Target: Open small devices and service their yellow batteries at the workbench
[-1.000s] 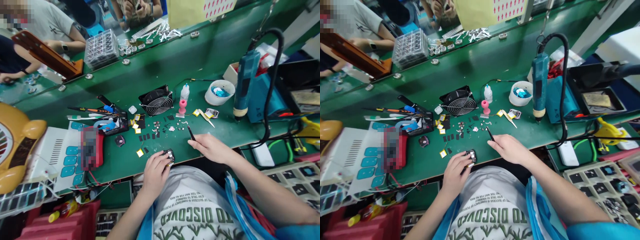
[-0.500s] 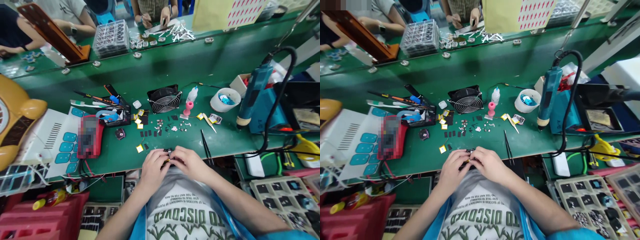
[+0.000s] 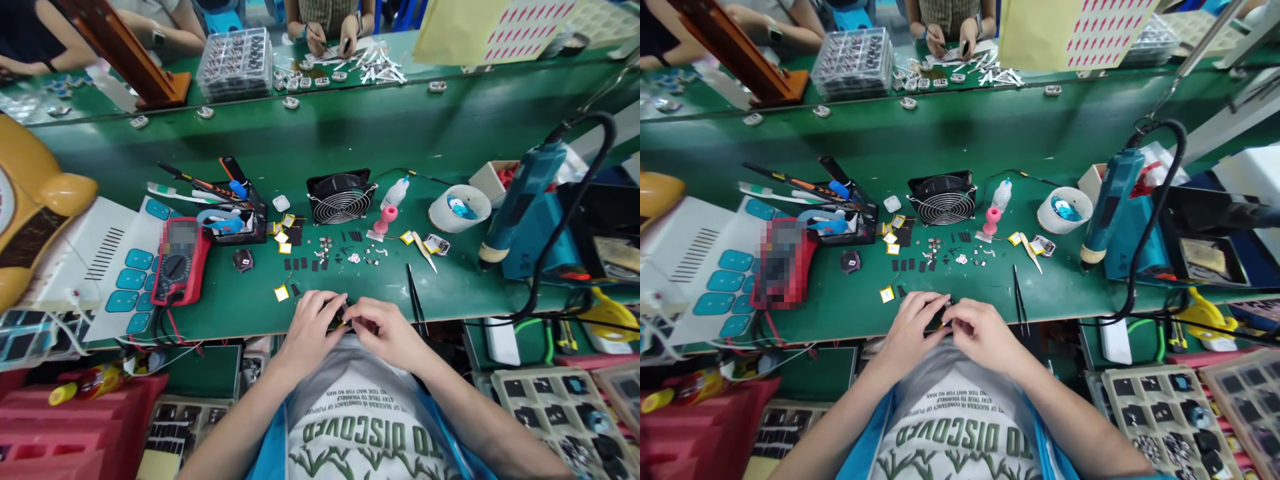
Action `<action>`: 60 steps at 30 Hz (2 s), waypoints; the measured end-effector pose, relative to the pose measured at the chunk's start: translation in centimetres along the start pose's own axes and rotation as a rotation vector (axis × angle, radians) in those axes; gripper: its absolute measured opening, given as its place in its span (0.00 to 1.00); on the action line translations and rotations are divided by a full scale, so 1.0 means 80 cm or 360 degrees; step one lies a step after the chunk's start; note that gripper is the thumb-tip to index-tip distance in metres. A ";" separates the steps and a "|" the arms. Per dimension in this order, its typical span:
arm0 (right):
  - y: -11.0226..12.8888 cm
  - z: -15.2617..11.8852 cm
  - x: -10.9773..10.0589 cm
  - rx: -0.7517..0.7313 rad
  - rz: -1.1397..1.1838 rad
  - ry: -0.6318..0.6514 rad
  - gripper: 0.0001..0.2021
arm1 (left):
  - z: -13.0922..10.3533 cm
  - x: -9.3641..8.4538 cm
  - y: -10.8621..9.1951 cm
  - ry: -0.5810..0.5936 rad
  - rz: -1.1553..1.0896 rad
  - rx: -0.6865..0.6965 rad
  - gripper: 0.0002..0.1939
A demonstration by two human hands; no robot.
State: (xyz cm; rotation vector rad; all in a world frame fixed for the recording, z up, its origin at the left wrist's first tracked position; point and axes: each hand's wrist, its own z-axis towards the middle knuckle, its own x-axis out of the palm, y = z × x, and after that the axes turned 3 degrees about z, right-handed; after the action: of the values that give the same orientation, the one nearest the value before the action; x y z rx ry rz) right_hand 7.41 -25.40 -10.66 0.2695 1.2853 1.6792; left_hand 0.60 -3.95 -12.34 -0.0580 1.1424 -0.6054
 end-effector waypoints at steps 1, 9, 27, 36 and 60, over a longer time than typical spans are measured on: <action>0.003 -0.003 0.002 -0.0013 -0.0048 -0.0023 0.09 | -0.002 0.002 -0.003 -0.0022 0.0028 -0.0008 0.20; 0.009 -0.026 0.032 0.0018 -0.0426 -0.0344 0.03 | -0.011 0.012 -0.027 -0.0136 -0.0224 -0.0179 0.29; 0.022 -0.035 0.028 0.0062 -0.0206 -0.0487 0.06 | 0.007 0.004 -0.061 -0.0200 -0.1872 -0.1829 0.22; 0.024 -0.028 0.024 0.0096 -0.0159 -0.0512 0.06 | 0.014 -0.002 -0.074 -0.0306 -0.2202 -0.1900 0.19; 0.019 -0.030 0.005 -0.0053 -0.0214 -0.0377 0.05 | 0.011 -0.014 -0.073 -0.0190 -0.2291 -0.2123 0.34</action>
State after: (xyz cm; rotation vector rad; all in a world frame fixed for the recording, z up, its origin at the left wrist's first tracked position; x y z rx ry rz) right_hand 4.84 -26.54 -10.55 0.3436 1.0747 1.5049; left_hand -1.43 -8.55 -8.99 -2.1531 1.0649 -0.9121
